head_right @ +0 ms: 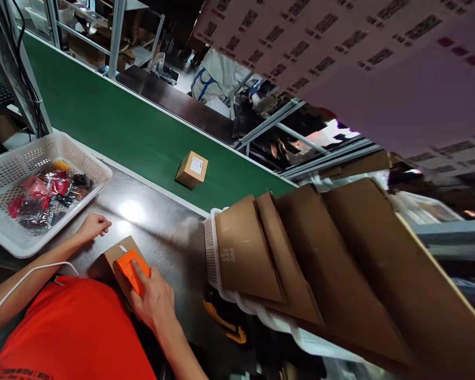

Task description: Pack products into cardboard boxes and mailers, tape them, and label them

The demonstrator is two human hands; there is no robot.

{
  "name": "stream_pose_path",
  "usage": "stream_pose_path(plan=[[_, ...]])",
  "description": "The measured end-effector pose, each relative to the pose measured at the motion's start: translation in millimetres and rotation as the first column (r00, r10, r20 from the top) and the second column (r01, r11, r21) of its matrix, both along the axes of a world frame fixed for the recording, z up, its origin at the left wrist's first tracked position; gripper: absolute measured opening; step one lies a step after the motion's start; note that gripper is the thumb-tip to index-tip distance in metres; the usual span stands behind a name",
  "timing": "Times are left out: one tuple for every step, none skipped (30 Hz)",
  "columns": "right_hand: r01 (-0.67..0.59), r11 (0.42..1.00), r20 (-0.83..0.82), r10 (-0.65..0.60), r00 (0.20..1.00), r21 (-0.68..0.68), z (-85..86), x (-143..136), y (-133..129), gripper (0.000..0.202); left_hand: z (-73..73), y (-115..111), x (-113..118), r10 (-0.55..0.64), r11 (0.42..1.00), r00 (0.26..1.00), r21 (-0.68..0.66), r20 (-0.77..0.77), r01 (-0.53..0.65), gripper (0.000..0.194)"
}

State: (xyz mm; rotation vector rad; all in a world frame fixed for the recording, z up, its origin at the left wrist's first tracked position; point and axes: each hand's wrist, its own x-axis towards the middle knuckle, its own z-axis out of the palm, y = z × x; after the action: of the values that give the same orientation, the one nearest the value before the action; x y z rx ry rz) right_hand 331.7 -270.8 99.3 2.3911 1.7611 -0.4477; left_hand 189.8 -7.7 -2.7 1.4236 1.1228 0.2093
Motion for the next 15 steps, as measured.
stream_pose_path(plan=[[0.006,1.000,-0.002,-0.006,1.000,-0.021,2.0,0,3,0.072,-4.6,-3,0,-0.005,1.000,1.000,-0.022,-0.016,0.005,0.026],[0.011,0.999,-0.005,-0.011,1.000,-0.039,3.7,0,6,0.072,-9.0,-7,1,-0.012,0.999,0.999,-0.046,-0.031,0.011,0.026],[0.012,0.999,-0.010,-0.013,1.000,-0.052,4.9,0,7,0.071,-12.8,-13,2,-0.025,0.998,0.999,-0.066,-0.043,0.022,0.027],[0.013,0.998,-0.013,-0.014,1.000,-0.059,5.3,0,8,0.071,-16.1,-20,3,-0.040,0.996,0.998,-0.075,-0.052,0.036,0.028],[0.014,0.998,-0.014,-0.015,1.000,-0.057,4.6,0,9,0.071,-18.7,-28,4,-0.057,0.996,0.997,-0.071,-0.057,0.053,0.029],[0.019,0.999,-0.012,-0.019,1.000,-0.045,2.6,0,8,0.070,-20.5,-35,4,-0.070,0.996,0.996,-0.055,-0.063,0.067,0.029],[0.026,0.999,-0.008,-0.026,1.000,-0.025,-0.6,0,7,0.070,-21.6,-42,4,-0.084,0.996,0.994,-0.030,-0.073,0.082,0.028],[0.027,1.000,-0.008,-0.027,1.000,0.004,-5.0,0,5,0.069,-21.9,-47,3,-0.095,0.995,0.992,0.001,-0.086,0.095,0.027],[0.030,0.999,-0.007,-0.030,1.000,0.042,-10.3,0,2,0.068,-21.3,-50,2,-0.104,0.994,0.989,0.030,-0.107,0.108,0.027],[0.031,0.996,-0.003,-0.031,1.000,0.084,-15.9,1,0,0.067,-19.9,-52,1,-0.111,0.992,0.984,0.051,-0.137,0.119,0.028],[0.030,0.992,0.001,-0.030,1.000,0.125,-21.3,1,-2,0.067,-17.7,-52,1,-0.117,0.989,0.978,0.064,-0.170,0.130,0.029],[0.027,0.986,0.005,-0.028,1.000,0.162,-25.9,2,-5,0.067,-14.6,-50,2,-0.122,0.988,0.972,0.073,-0.202,0.139,0.030],[0.023,0.982,0.007,-0.025,1.000,0.190,-29.2,3,-6,0.067,-10.7,-48,4,-0.125,0.986,0.966,0.080,-0.228,0.147,0.029],[0.021,0.979,0.003,-0.022,1.000,0.203,-30.9,4,-8,0.067,-6.3,-45,7,-0.126,0.984,0.960,0.091,-0.248,0.153,0.027],[0.018,0.979,-0.005,-0.017,1.000,0.201,-30.7,5,-8,0.066,-1.6,-44,13,-0.131,0.982,0.956,0.101,-0.262,0.162,0.025]])
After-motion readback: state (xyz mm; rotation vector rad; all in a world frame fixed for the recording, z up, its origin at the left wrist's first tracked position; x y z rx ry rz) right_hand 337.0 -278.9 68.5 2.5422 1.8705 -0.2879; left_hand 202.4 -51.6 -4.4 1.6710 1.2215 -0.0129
